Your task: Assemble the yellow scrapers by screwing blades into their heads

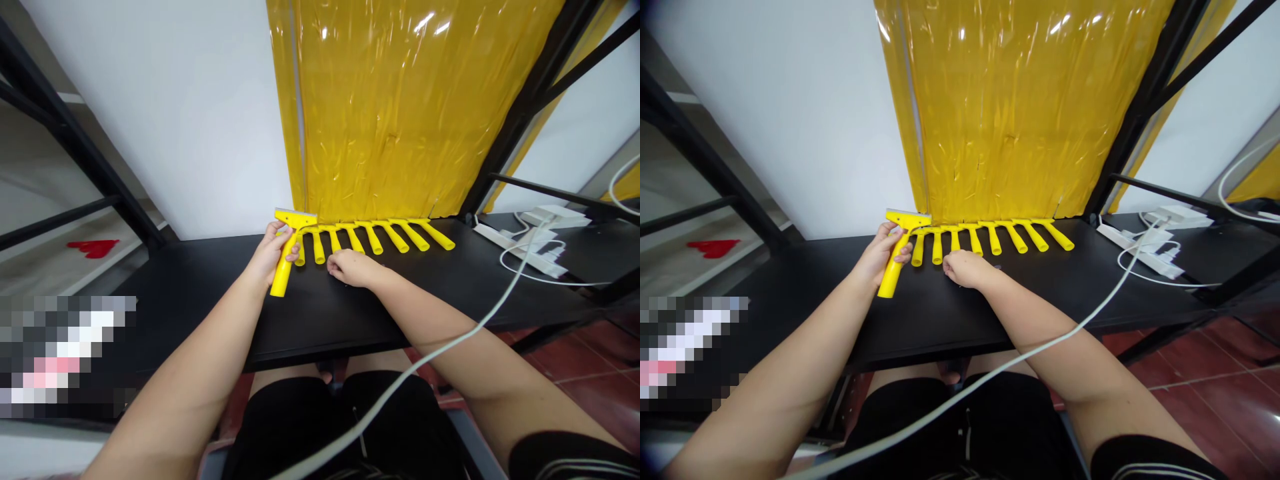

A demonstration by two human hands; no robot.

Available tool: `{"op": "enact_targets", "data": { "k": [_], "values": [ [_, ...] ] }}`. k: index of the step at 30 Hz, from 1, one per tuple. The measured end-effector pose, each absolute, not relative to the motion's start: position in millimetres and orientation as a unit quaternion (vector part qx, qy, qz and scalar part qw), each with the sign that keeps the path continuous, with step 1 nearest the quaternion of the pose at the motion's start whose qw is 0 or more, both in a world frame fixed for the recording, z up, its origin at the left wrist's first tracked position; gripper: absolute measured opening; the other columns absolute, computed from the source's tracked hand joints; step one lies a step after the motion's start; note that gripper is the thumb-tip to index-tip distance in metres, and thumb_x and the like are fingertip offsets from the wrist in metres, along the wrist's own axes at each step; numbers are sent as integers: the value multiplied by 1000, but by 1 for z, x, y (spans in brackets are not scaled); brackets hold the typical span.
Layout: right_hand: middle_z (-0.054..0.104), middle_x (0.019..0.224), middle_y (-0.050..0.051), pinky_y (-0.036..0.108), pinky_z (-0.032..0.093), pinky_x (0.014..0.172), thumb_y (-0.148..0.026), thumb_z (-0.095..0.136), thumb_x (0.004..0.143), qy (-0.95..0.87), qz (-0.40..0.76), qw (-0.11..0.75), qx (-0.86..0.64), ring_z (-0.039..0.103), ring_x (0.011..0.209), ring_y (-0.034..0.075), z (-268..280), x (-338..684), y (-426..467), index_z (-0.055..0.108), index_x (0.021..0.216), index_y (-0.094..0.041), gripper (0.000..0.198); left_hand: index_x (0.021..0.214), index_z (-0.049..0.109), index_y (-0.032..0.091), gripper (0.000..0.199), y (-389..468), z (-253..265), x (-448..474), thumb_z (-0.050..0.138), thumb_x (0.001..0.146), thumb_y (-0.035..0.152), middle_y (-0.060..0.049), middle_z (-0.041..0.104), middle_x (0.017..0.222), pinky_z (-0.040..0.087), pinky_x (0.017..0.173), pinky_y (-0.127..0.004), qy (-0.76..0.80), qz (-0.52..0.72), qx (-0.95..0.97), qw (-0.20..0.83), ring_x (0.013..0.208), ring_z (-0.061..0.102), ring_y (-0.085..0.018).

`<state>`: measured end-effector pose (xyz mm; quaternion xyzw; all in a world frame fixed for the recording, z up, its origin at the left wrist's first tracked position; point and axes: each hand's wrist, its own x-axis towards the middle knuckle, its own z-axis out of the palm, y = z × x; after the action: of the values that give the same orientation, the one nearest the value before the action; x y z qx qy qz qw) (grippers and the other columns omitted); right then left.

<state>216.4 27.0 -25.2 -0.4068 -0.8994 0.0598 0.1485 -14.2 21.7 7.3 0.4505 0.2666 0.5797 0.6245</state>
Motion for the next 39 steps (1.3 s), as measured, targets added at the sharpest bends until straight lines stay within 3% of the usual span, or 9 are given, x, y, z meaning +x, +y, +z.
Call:
{"op": "enact_targets", "data": {
  "k": [4,8,13,16,19,26,32,39],
  "values": [
    [73,103,13,32,46,76,-17,59,95,-902,60,150,-401,68,93,25,-28,217,27,68,93,-20,10,109,48,27,42,21,8,-15,80,83,21,2,64,99,33,39,-11,256,561,442,652,54,54,-4],
    [72,92,9,32,45,72,-16,61,91,-887,93,183,-413,66,84,23,-24,220,27,65,87,-20,7,109,49,26,39,19,9,-15,79,83,19,1,63,100,31,38,-10,247,546,438,670,53,53,-4],
    [63,72,0,28,47,64,-12,68,76,-830,270,320,-368,57,64,14,-18,229,28,61,78,-21,12,107,48,28,39,16,9,-14,78,84,21,2,62,100,30,37,-11,250,521,463,672,52,53,-4],
    [62,72,0,29,51,63,-24,72,78,-770,360,417,-321,58,63,14,-15,231,29,64,81,-21,9,105,45,29,41,16,9,-14,79,83,22,3,62,96,29,37,-12,251,506,479,672,50,53,-5],
    [67,76,3,34,57,67,-36,80,77,-714,391,494,-306,62,67,16,-12,230,28,68,85,-21,21,102,44,29,41,16,7,-15,79,83,24,3,62,95,29,36,-12,253,492,493,672,49,54,-6],
    [71,89,5,41,61,79,-47,80,80,-670,390,553,-305,67,74,18,-9,226,25,70,94,-22,31,108,44,29,39,22,0,-15,76,85,26,1,63,95,29,35,-12,265,468,514,668,47,53,-6],
    [65,97,7,39,55,81,-38,70,92,-743,235,548,-305,63,88,21,-8,228,25,73,95,-23,16,107,42,29,44,19,-1,-12,80,83,29,3,61,89,30,34,-12,260,450,522,677,46,54,-7],
    [51,99,5,36,50,72,-32,71,91,-771,187,525,-309,49,73,16,-6,230,28,75,96,-24,10,106,41,29,46,12,3,-7,80,83,28,4,60,83,30,35,-12,272,435,523,680,46,55,-8]
  ]
}}
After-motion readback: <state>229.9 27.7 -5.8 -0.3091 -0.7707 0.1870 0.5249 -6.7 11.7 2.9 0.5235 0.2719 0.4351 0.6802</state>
